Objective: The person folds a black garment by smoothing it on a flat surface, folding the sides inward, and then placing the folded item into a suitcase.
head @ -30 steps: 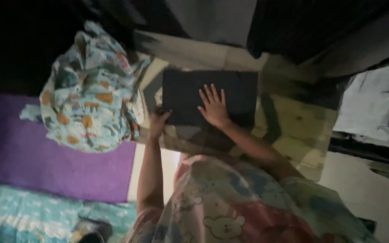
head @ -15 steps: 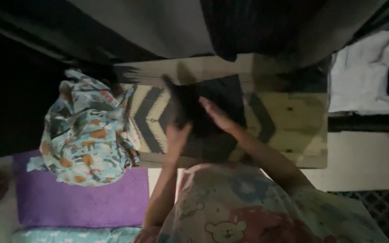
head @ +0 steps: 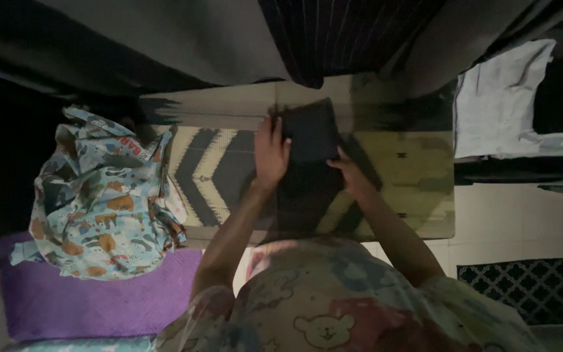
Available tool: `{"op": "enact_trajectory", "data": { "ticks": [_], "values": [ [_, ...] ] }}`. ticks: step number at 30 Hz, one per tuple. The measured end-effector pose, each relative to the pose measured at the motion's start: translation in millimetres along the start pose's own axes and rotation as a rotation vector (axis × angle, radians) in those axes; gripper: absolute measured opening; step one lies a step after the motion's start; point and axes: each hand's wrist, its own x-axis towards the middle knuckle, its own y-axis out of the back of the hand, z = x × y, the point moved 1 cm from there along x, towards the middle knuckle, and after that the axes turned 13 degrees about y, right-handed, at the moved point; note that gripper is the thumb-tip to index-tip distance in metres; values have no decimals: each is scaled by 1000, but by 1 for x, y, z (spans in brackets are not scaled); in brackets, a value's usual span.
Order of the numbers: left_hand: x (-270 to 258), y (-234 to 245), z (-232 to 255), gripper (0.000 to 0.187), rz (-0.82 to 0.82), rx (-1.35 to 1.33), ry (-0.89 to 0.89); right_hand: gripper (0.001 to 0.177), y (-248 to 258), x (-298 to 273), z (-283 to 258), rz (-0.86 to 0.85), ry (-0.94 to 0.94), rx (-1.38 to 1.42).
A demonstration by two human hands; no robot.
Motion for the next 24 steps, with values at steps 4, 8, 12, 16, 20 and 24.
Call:
{"op": "enact_trajectory", "data": {
  "ticks": [4, 8, 12, 16, 20, 24],
  "values": [
    [-13, -32, 0, 65, -152, 142, 1, 94, 6, -4, -5, 61, -70, -42],
    [-14, -34, 2, 68, -123, 261, 21, 84, 31, 13, 5, 86, -33, -171],
    [-14, -29, 6, 74, -185, 310, 39, 73, 54, 52, 16, 13, 189, -308],
    [-11, -27, -5, 74, -47, -13, 34, 61, 51, 97, -4, -26, 446, -474],
    [20, -10, -41, 52, -28, -421, 238, 55, 37, 126, -34, -80, 497, -877],
    [59, 11, -65, 34, -282, -270, 171, 46, 48, 160, -60, -222, 185, -1039]
  ]
}}
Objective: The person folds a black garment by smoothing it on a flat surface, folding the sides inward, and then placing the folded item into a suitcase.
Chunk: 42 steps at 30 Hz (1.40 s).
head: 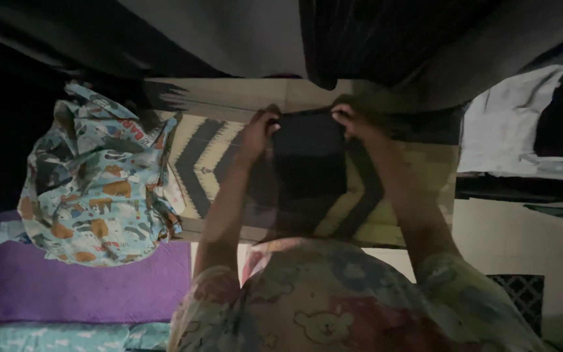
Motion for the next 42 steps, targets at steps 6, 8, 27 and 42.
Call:
{"op": "enact_trajectory", "data": {
  "ticks": [6, 8, 27, 42],
  "values": [
    [32, 18, 10, 22, -402, -28, 331, 37, 40, 22, 19, -295, 49, -92],
    [39, 18, 7, 20, -360, -21, 236, 33, 45, 35, 21, -320, 67, -157],
    [-107, -42, -17, 64, -262, -286, 334, 63, -43, -124, -68, 120, -60, -490],
    [-154, -11, 32, 73, -207, -1085, 848, 78, -87, -118, -2, -261, 833, -16]
  ]
}}
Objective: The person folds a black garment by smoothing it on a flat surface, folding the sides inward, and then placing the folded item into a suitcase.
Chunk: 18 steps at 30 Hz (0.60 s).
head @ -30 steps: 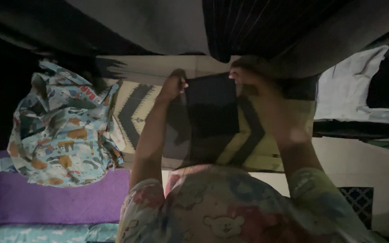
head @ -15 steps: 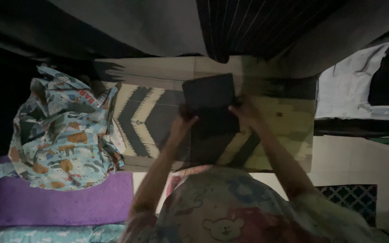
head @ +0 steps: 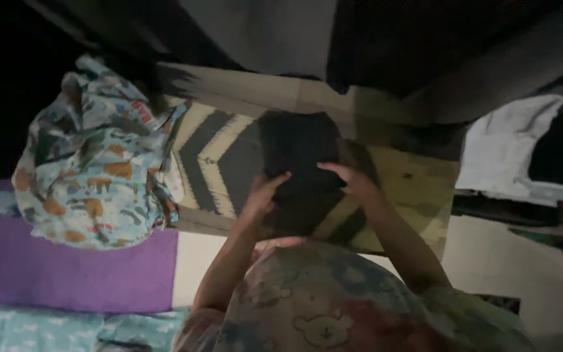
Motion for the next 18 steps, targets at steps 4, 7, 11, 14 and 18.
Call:
{"op": "enact_trajectory", "data": {
  "ticks": [4, 7, 11, 14, 18],
  "values": [
    [-58, 11, 13, 87, 56, -263, -396, 98, 5, 117, -18, 281, -814, 484],
    [-72, 3, -9, 89, 130, -462, -343, 99, 23, 191, -31, 28, -570, 242],
    [-34, 5, -86, 87, -80, -713, -145, 86, 27, 212, 17, -59, -561, 7],
    [-3, 47, -129, 86, 233, -631, -477, 79, 30, 195, 68, -39, -534, -228],
    [33, 135, -115, 53, 732, -118, -576, 64, 15, 139, 87, 58, -598, -325]
  ]
}}
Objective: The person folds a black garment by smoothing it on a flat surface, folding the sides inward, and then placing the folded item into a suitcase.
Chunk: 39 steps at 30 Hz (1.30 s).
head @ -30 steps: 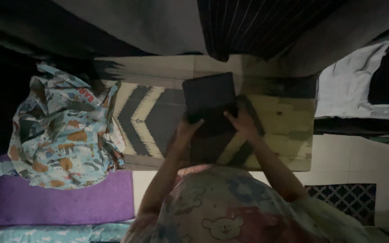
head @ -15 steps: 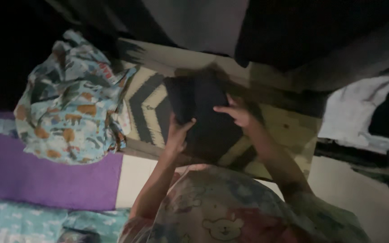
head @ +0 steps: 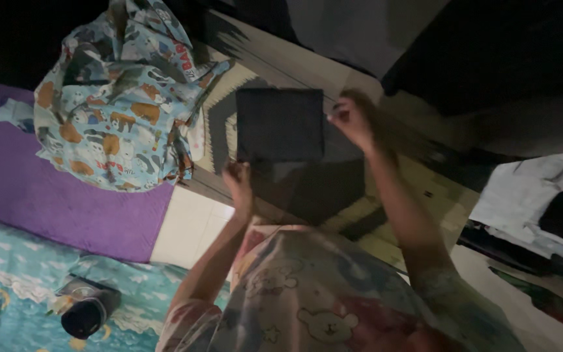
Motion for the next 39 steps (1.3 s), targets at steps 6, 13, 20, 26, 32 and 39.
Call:
{"op": "enact_trajectory", "data": {
  "ticks": [6, 13, 20, 26, 32, 39],
  "values": [
    [54, 7, 40, 33, -75, 391, -104, 60, -48, -74, -16, -93, -290, 84],
    [34, 22, 60, 19, 24, 423, -229, 46, -87, -95, 1, -27, -384, 348],
    [21, 27, 65, 14, 6, 364, -138, 27, -99, -100, 19, 68, -284, 550],
    [41, 33, 18, 11, -145, 4, 23, 26, -92, -100, 20, 109, -233, 314],
    [41, 41, 31, 16, -175, 159, -90, 29, -60, -88, -11, -87, -164, -146],
    [27, -22, 130, 45, 65, 842, -496, 48, -33, -26, -136, 49, 190, -299]
  ]
}}
